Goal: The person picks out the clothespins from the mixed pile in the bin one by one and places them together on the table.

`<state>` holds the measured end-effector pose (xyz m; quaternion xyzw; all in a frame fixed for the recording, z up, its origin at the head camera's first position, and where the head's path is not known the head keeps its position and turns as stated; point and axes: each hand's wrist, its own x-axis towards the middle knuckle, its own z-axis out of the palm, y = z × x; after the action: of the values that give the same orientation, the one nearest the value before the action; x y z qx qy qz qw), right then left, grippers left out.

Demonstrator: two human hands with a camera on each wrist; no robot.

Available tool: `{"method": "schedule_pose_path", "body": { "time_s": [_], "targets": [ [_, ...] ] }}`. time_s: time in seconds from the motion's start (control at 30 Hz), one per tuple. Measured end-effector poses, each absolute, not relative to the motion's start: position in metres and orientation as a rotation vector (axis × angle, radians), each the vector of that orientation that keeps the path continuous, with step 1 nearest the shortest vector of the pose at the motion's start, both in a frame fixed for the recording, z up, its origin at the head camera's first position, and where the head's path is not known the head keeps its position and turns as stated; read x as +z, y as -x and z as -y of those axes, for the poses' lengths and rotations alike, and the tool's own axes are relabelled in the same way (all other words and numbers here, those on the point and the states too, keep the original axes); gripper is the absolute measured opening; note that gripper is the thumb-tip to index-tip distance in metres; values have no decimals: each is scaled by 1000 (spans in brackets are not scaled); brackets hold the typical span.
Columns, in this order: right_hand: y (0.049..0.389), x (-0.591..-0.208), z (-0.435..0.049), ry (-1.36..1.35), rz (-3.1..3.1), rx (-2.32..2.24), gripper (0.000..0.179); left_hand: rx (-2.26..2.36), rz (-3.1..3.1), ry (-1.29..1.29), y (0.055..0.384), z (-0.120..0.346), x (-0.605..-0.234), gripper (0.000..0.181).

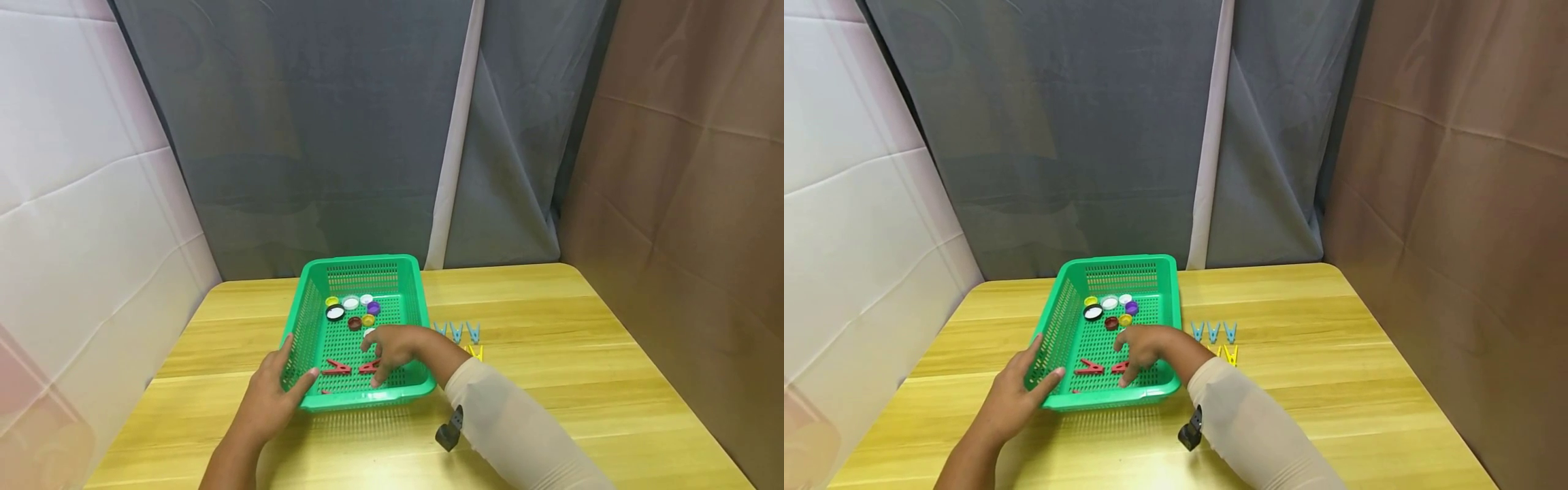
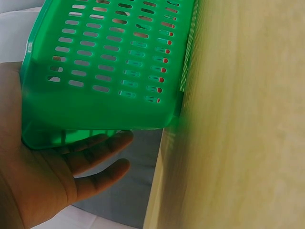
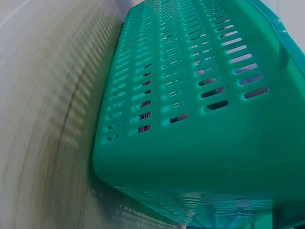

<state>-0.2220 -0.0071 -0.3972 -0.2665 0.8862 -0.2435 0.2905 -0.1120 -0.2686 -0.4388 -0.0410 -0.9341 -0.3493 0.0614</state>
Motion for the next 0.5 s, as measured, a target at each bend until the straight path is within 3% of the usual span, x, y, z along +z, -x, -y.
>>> {"method": "schedule_pose_path", "body": {
  "time_s": [0.5],
  "targets": [
    [223,-400,10,711,-2357,-643,72,-1043,2844,116,113,268,-438,92]
  ]
}}
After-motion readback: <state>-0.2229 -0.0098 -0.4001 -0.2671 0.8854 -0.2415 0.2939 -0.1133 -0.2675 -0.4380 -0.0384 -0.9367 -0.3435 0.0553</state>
